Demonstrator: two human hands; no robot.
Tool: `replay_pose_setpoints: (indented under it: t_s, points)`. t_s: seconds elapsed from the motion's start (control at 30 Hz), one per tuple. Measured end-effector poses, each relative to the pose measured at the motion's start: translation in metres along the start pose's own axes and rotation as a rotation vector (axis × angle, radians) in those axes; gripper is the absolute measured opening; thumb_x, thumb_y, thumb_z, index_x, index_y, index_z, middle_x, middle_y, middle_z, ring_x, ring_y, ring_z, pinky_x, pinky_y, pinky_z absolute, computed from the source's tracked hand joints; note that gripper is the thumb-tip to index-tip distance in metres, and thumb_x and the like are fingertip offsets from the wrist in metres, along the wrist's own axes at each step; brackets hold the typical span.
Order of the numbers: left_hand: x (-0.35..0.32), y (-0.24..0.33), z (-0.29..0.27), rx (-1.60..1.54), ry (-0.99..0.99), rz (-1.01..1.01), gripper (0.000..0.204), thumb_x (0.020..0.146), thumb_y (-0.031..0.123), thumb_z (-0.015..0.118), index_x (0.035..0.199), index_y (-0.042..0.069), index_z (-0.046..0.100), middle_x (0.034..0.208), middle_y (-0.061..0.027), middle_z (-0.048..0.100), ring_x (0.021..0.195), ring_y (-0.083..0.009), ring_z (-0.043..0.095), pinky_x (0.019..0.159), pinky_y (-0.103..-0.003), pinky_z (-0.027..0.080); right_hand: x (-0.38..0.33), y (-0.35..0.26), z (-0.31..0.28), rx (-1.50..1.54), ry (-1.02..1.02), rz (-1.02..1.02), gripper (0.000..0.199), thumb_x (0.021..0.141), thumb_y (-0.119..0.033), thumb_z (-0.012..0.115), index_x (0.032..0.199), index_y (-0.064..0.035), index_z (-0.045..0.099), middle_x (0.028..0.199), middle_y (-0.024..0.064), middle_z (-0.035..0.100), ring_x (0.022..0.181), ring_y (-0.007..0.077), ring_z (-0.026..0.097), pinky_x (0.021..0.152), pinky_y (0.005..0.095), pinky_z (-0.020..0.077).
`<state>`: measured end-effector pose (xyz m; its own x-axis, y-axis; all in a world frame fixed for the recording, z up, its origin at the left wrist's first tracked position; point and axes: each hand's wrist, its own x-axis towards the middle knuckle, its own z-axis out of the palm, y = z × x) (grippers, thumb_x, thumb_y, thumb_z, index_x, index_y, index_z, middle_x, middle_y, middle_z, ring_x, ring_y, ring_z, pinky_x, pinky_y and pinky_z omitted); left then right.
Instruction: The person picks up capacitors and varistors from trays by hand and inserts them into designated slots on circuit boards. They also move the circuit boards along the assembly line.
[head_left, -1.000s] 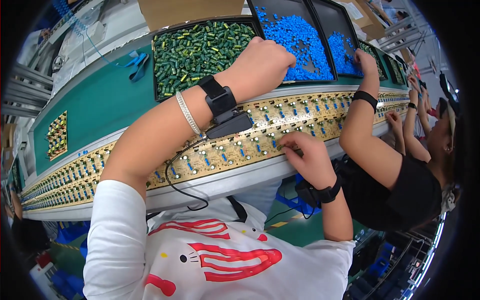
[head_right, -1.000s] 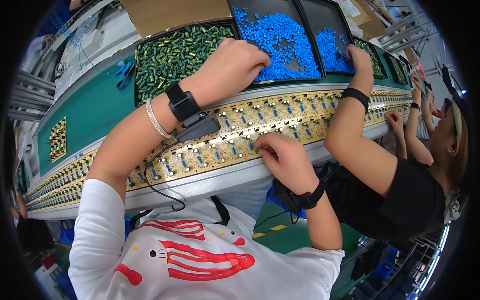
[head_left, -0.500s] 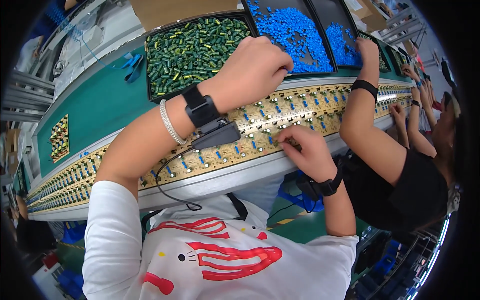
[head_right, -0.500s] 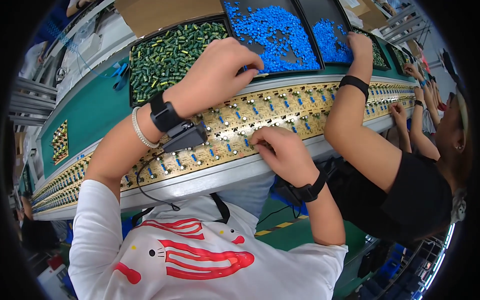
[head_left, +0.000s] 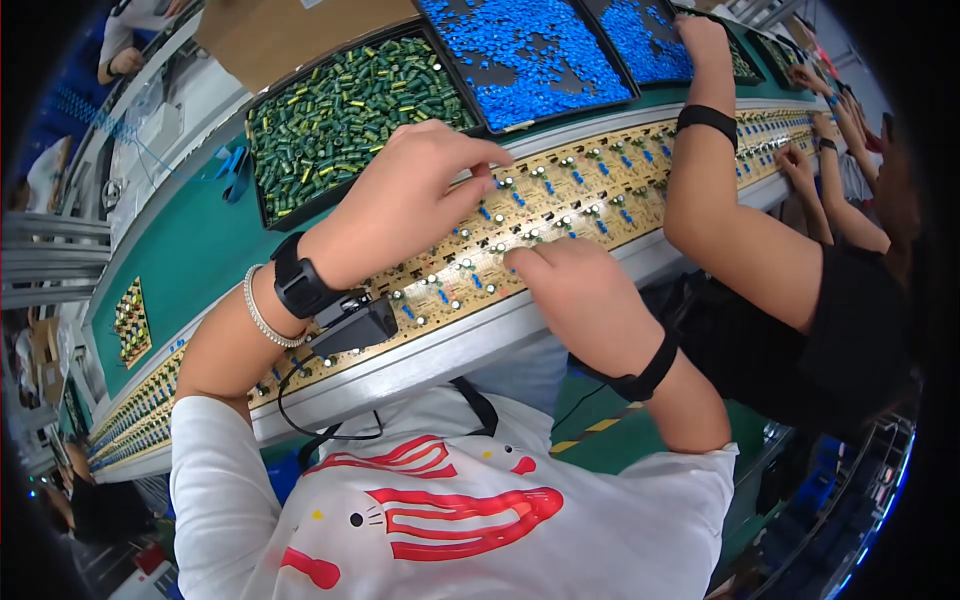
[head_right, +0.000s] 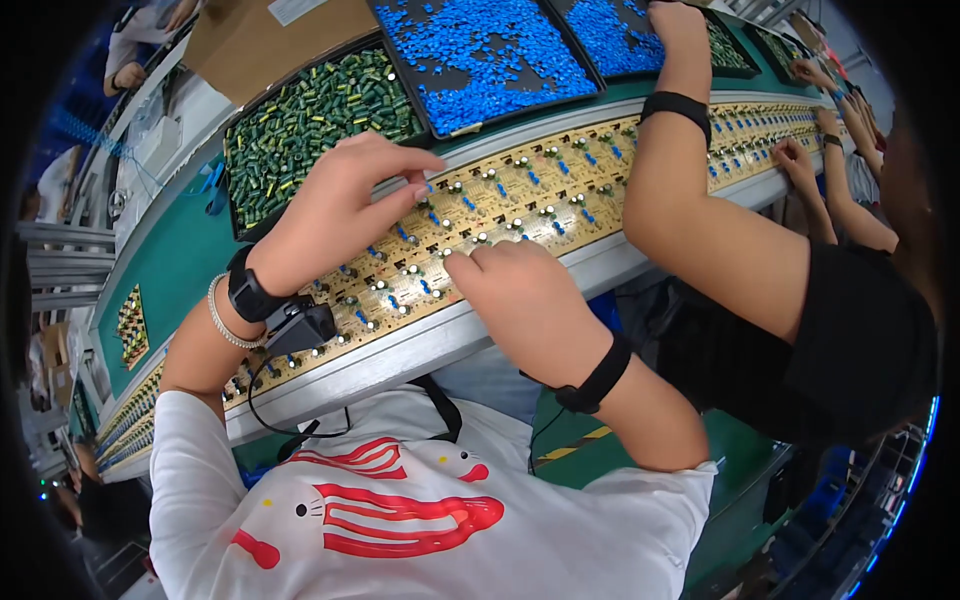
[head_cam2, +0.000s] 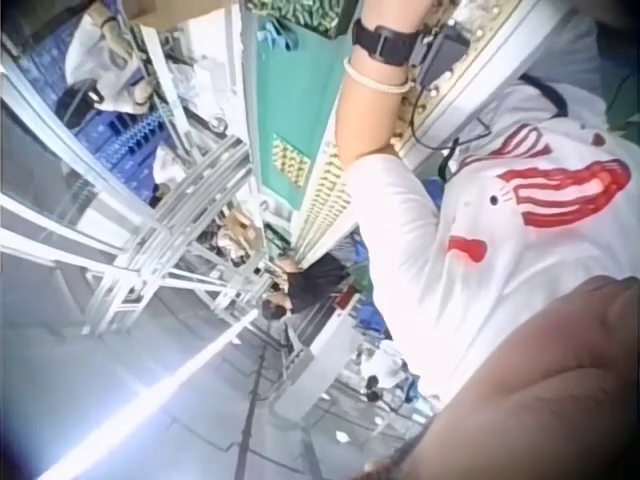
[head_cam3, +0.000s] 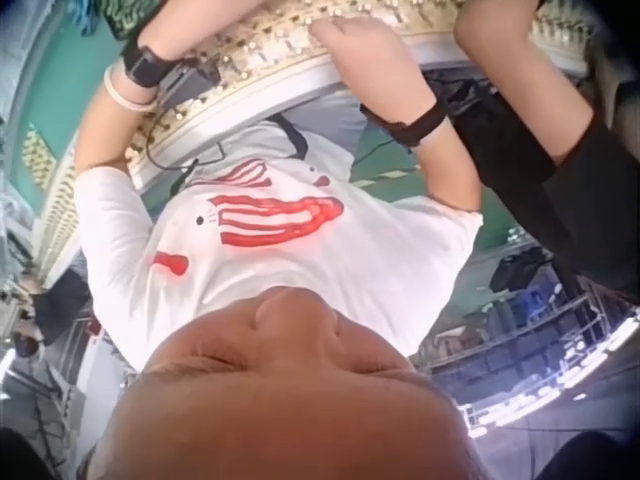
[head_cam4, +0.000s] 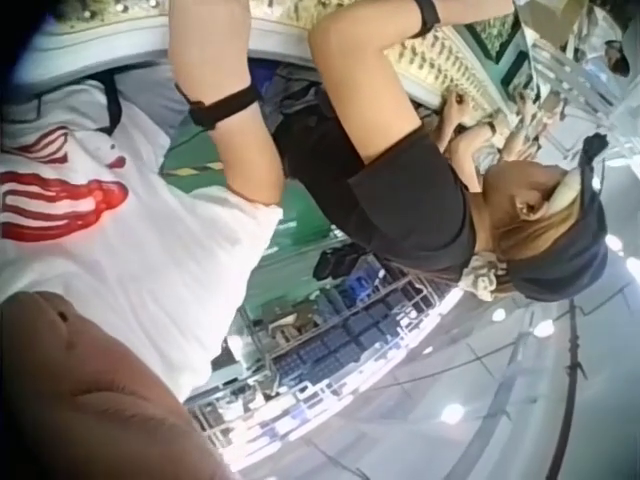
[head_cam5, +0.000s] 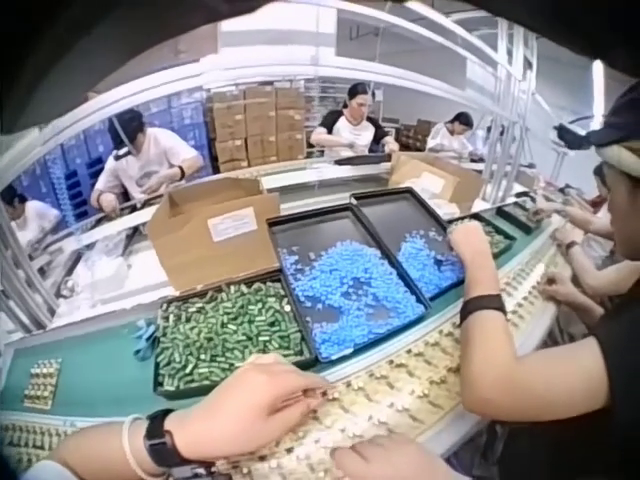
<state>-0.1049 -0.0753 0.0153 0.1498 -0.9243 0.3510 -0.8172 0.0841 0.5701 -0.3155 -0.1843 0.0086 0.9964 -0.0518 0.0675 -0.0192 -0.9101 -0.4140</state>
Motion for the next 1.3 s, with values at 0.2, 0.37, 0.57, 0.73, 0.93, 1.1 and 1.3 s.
replay_pose_setpoints:
  t_s: [0.2, 0.37, 0.57, 0.73, 0.93, 1.1, 1.3]
  points:
    - [0.000, 0.019, 0.012, -0.281, -0.184, -0.147, 0.012, 0.085, 0.007, 0.067, 0.094, 0.003, 0.075, 0.088, -0.0148, 0.072, 0.084, -0.0334, 0.067, 0.077, -0.042, 0.053, 0.039, 0.036, -0.033, 0.096, 0.391, 0.168, 0.019, 0.088, -0.013, 0.066, 0.101, 0.0003, 0.066, 0.099, 0.0197, 0.069, 0.092, 0.0386, 0.066, 0.080, 0.0438, 0.0533]
    - [0.014, 0.019, 0.050, -0.196, -0.248, 0.078, 0.011, 0.080, 0.004, 0.069, 0.089, 0.005, 0.075, 0.085, -0.0127, 0.071, 0.086, -0.0335, 0.067, 0.078, -0.043, 0.051, 0.099, 0.090, -0.027, -0.199, 0.390, 0.250, 0.027, 0.090, -0.022, 0.064, 0.103, 0.0005, 0.069, 0.098, 0.0228, 0.069, 0.096, 0.0401, 0.066, 0.085, 0.0479, 0.0528]
    - [0.011, 0.017, 0.056, 0.035, -0.285, 0.085, 0.014, 0.077, 0.004, 0.073, 0.089, 0.011, 0.077, 0.085, -0.0064, 0.061, 0.093, -0.0282, 0.057, 0.088, -0.040, 0.044, 0.129, 0.106, -0.015, -0.189, 0.307, 0.299, 0.027, 0.086, -0.027, 0.068, 0.094, -0.0017, 0.072, 0.094, 0.0199, 0.071, 0.094, 0.0374, 0.067, 0.085, 0.0467, 0.0535]
    - [0.011, 0.020, 0.056, 0.092, -0.287, 0.129, 0.010, 0.079, 0.006, 0.071, 0.085, 0.012, 0.076, 0.086, -0.0037, 0.062, 0.094, -0.0268, 0.056, 0.086, -0.041, 0.041, 0.137, 0.123, -0.004, -0.117, 0.410, 0.311, 0.017, 0.083, -0.020, 0.071, 0.090, -0.0040, 0.073, 0.087, 0.0171, 0.071, 0.090, 0.0356, 0.068, 0.081, 0.0453, 0.0544]
    - [0.012, 0.026, 0.053, 0.179, -0.301, 0.187, 0.010, 0.078, 0.006, 0.071, 0.085, 0.012, 0.075, 0.087, -0.0033, 0.061, 0.096, -0.0252, 0.056, 0.087, -0.039, 0.041, 0.132, 0.120, -0.003, 0.022, 0.466, 0.309, 0.014, 0.084, -0.015, 0.066, 0.090, -0.0081, 0.077, 0.091, 0.0166, 0.073, 0.089, 0.0362, 0.070, 0.081, 0.0474, 0.0571]
    - [0.009, 0.024, 0.051, 0.178, -0.293, 0.227, 0.011, 0.078, 0.006, 0.072, 0.086, 0.012, 0.074, 0.089, -0.0030, 0.060, 0.096, -0.0245, 0.055, 0.088, -0.039, 0.040, 0.126, 0.121, -0.003, 0.114, 0.541, 0.272, 0.011, 0.089, -0.016, 0.069, 0.087, -0.0053, 0.072, 0.081, 0.0119, 0.070, 0.078, 0.0300, 0.068, 0.074, 0.0405, 0.0542]
    - [0.004, 0.015, 0.054, 0.111, -0.278, 0.259, 0.010, 0.078, 0.005, 0.071, 0.086, 0.012, 0.073, 0.091, -0.0033, 0.060, 0.097, -0.0246, 0.055, 0.089, -0.039, 0.039, 0.125, 0.120, -0.006, 0.144, 0.636, 0.207, 0.014, 0.089, -0.019, 0.072, 0.094, -0.0055, 0.074, 0.085, 0.0115, 0.073, 0.079, 0.0257, 0.070, 0.073, 0.0359, 0.0555]
